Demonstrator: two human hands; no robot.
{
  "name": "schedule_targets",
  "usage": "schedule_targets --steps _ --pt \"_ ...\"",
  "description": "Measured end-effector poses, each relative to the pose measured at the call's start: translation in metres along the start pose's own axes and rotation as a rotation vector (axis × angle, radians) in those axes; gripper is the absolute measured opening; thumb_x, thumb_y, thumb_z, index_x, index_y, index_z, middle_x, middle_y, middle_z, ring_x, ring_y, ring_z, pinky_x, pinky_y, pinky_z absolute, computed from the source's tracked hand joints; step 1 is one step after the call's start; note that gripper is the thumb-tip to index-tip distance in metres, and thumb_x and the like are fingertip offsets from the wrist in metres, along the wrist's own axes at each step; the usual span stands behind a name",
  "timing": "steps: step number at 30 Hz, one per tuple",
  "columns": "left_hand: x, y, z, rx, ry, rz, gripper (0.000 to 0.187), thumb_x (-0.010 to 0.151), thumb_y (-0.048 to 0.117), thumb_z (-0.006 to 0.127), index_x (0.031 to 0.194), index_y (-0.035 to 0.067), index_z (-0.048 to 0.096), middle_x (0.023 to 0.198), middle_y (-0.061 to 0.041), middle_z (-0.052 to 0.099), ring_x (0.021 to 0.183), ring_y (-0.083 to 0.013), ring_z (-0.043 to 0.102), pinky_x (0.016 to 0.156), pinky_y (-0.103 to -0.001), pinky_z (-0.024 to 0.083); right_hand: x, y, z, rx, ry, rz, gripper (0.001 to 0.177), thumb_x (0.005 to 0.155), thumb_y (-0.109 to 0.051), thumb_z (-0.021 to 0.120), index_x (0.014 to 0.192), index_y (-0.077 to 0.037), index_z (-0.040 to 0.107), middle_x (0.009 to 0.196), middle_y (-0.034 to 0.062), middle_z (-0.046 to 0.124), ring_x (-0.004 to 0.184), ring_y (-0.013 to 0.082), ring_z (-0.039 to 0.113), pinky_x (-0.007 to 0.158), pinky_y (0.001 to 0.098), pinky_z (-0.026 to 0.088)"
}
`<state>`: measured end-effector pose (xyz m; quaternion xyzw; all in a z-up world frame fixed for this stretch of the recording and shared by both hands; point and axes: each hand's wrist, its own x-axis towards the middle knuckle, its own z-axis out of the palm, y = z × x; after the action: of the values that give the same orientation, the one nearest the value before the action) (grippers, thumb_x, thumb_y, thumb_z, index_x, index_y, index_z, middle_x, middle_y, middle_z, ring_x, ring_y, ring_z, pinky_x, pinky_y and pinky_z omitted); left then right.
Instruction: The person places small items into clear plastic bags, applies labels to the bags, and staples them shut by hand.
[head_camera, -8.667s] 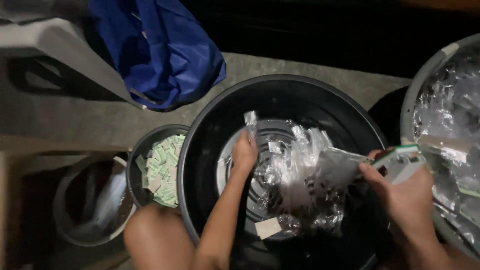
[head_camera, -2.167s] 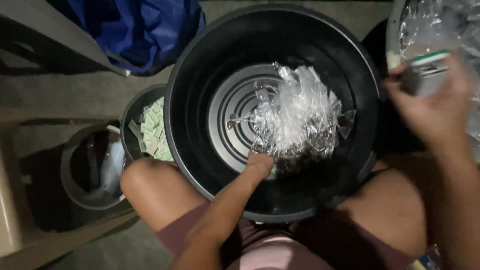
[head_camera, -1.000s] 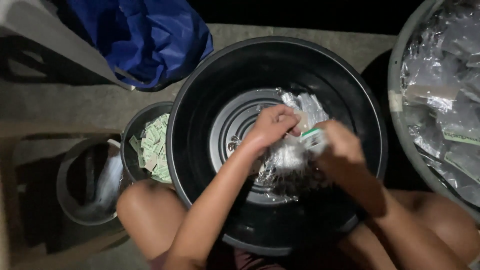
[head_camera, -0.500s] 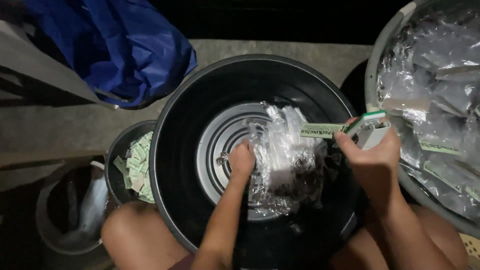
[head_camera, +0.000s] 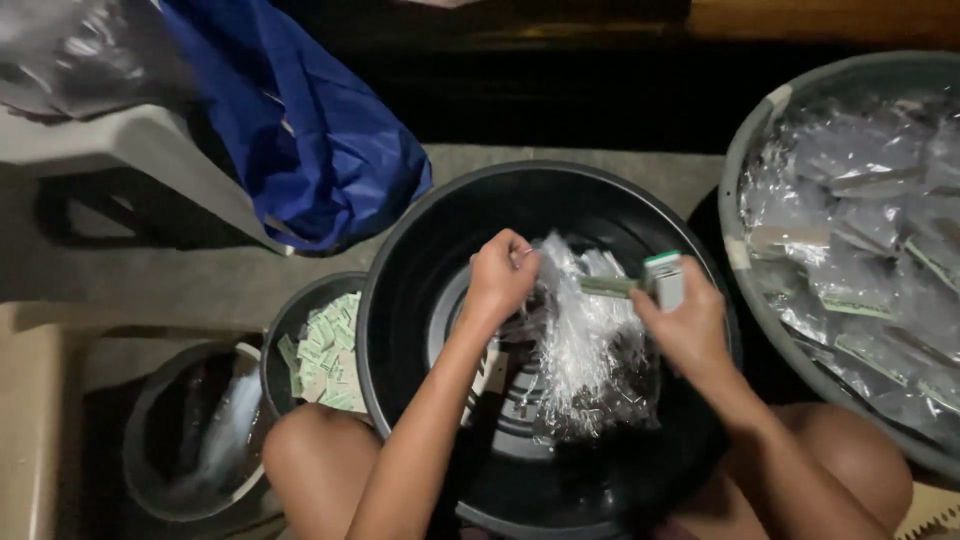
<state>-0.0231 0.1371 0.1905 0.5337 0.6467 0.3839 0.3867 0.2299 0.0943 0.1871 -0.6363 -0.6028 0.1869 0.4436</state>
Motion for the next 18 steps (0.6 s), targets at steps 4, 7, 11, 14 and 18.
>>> schedule_targets --steps 4,7,11,14,18 --pt "-0.039 0.071 -0.019 0.068 -0.008 0.025 0.014 0.081 0.025 0.071 0.088 0.013 0.071 0.074 -0.01 0.072 0.082 -0.0347 0.074 0.072 -0.047 0.056 -0.009 -0.046 0.013 0.117 -0.005 -0.035 0.036 0.067 -0.011 0.09 0.094 -0.013 0.067 0.073 0.0096 0.069 0.066 0.0238 0.065 0.062 0.036 0.05" --pt "-0.081 0.103 -0.035 0.127 -0.091 0.073 0.016 0.078 0.026 0.071 0.09 0.015 0.073 0.081 -0.015 0.076 0.088 -0.0399 0.075 0.075 -0.052 0.057 -0.004 -0.082 0.006 0.191 0.045 -0.047 0.033 0.069 -0.01 0.088 0.094 -0.012 0.067 0.074 0.0105 0.069 0.066 0.0224 0.063 0.062 0.0363 0.049" --pt "-0.128 0.144 -0.072 0.4 -0.115 0.391 0.034 0.078 0.029 0.079 0.105 0.009 0.074 0.093 -0.02 0.075 0.091 -0.0445 0.072 0.08 -0.055 0.056 0.01 -0.118 -0.033 0.318 0.006 -0.044 0.028 0.074 -0.009 0.088 0.094 -0.015 0.068 0.083 0.0041 0.074 0.073 0.0129 0.064 0.074 0.0289 0.052" --pt "-0.12 0.139 -0.081 0.194 0.186 0.571 0.042 0.081 0.03 0.084 0.112 0.006 0.07 0.1 -0.019 0.069 0.098 -0.0438 0.068 0.085 -0.053 0.054 0.005 -0.123 -0.054 0.38 -0.11 -0.07 0.03 0.072 -0.007 0.091 0.095 -0.011 0.072 0.09 0.0073 0.077 0.08 0.0142 0.07 0.082 0.0318 0.055" --pt "-0.107 0.13 -0.057 -0.156 0.111 0.757 0.047 0.078 0.021 0.088 0.12 0.011 0.069 0.113 -0.012 0.07 0.114 -0.0372 0.067 0.099 -0.046 0.052 -0.004 -0.129 -0.069 0.435 -0.181 -0.125 0.035 0.071 -0.001 0.091 0.098 -0.003 0.069 0.095 0.015 0.077 0.088 0.0218 0.073 0.09 0.0377 0.056"
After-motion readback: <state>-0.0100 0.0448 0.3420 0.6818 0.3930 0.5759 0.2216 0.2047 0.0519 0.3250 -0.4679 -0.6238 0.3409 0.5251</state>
